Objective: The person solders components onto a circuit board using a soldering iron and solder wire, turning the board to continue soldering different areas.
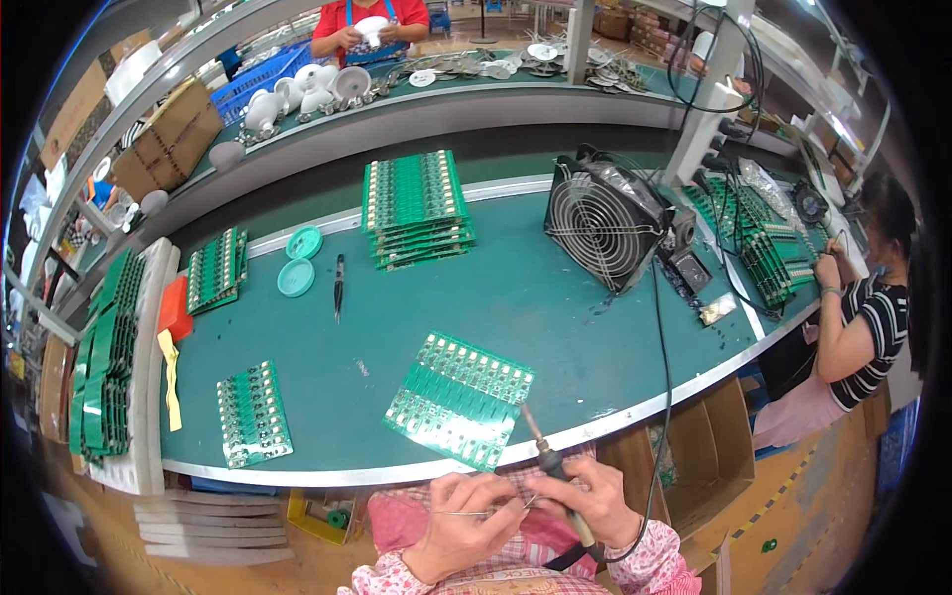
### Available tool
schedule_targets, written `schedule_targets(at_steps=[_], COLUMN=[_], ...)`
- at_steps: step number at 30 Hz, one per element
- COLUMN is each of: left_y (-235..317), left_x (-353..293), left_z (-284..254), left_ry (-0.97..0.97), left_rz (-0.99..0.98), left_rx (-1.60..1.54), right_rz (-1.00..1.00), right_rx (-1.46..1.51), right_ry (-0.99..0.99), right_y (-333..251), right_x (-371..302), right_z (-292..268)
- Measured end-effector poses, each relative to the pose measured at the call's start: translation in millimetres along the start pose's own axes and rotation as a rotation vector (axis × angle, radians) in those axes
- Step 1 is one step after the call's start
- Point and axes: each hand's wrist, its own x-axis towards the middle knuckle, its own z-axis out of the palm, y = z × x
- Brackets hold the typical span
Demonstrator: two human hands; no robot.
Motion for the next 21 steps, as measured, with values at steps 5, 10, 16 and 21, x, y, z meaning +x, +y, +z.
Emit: schedule_targets(at_steps=[5,10,16,21], left_y=[-4,-15,-30,-32], left_x=[-21,-36,-29,-31], left_z=[-14,-15,-9,1], left_ry=[0.031,0.124,0.263,0.281], left_rz=[-0.143,-0.277,-0.28,-0.267], left_rx=[0.07,0.011,-0.047,-0.069], right_rz=[-0.068,-0.003,0.137,0.066], right_rx=[0.079,0.114,0.254,0.308], right_ry=[-0.075,0.056,0.208,0.183], right_y=[-11,-17,-25,-30], right_x=[4,15,10,7], right_z=[7,18,17,17])
